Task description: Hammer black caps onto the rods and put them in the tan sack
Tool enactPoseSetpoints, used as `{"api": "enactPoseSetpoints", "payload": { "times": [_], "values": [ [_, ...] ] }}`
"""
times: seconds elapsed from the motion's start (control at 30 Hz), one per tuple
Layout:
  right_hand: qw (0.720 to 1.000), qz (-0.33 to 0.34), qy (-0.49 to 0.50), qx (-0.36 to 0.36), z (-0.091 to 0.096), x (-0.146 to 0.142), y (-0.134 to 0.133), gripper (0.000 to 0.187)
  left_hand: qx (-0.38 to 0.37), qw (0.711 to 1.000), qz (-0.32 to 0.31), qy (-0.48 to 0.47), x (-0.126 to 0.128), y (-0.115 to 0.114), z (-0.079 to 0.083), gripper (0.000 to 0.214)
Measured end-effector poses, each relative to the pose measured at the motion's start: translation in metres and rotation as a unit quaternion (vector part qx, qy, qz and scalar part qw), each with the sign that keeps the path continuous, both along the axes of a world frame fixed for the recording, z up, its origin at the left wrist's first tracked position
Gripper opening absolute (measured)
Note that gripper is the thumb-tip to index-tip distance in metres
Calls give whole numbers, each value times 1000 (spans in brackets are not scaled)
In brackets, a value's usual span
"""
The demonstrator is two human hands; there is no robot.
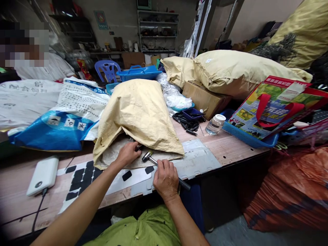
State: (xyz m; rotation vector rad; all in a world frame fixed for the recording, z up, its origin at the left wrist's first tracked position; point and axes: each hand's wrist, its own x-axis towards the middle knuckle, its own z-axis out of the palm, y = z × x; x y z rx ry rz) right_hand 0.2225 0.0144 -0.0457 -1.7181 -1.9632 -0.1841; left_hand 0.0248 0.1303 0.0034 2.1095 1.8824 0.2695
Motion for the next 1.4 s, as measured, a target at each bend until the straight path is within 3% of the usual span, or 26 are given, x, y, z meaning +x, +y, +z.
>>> {"api": "enactPoseSetpoints", "payload": {
  "times": [0.13, 0.27, 0.47, 0.57, 0.67, 0.97, 1.4],
  "values": [
    [1000, -1, -2, 1, 1, 0, 1, 30, -15, 996, 57, -70, -24, -32, -10, 59],
    [1000, -1, -3, 4, 0, 0, 1, 30, -9, 989, 69, -128, -36, -45, -15, 42],
    [1000, -3, -4, 9, 0, -1, 1, 28, 101, 990, -69, -73, -53, -43, -19, 38],
    [1000, -3, -2, 10, 0, -1, 1, 29, 100, 986, -102, -82, -52, -43, -23, 31],
    [1000, 0, 0, 7, 2, -1, 0, 30, 81, 986, -94, -112, -45, -46, -28, 20],
    [1000, 2, 18, -10, 6, -1, 1, 27, 63, 978, -46, -194, -40, -55, -33, 18],
    [997, 40, 56, -22, 7, 9, 10, 23, 46, 979, -41, -196, -43, -54, -33, 19]
  ]
}}
